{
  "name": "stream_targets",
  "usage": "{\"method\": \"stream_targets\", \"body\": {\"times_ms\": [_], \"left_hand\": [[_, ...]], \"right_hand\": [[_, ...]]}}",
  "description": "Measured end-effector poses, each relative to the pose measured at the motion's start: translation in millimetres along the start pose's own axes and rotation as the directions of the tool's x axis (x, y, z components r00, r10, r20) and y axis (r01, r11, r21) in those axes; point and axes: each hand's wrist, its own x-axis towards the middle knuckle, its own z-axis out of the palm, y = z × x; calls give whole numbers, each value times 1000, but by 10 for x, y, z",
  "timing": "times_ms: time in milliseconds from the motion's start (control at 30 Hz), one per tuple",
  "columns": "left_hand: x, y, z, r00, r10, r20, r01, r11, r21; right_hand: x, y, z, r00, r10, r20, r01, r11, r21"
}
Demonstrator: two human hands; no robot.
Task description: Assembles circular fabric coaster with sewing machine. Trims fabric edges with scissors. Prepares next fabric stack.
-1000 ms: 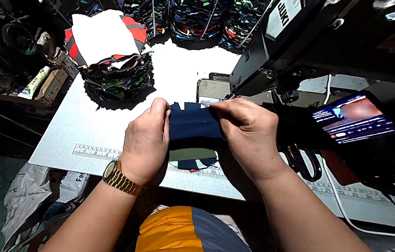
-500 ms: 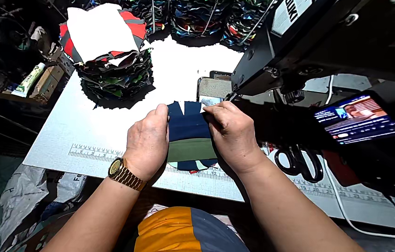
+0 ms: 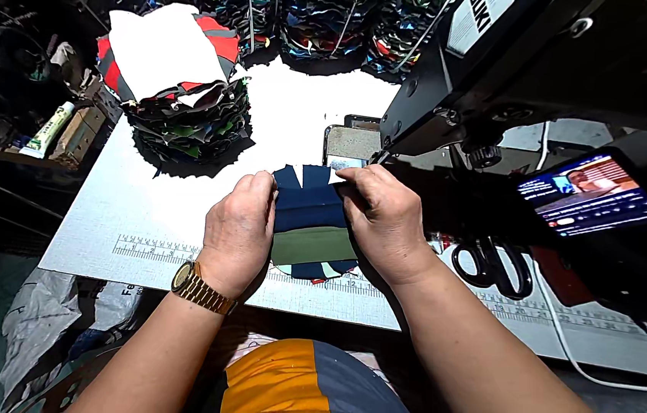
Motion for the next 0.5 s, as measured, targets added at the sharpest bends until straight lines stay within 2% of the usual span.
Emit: {"method": "stream_targets", "body": {"times_ms": [300,500], "left_hand": [[17,20,40,1000,-26,-12,27,993,116],[39,53,47,998,-57,29,52,984,173]], "right_hand": [[18,-10,17,998,62,13,-62,997,-37],[25,-29,21,995,89,49,-84,992,-96]]}}
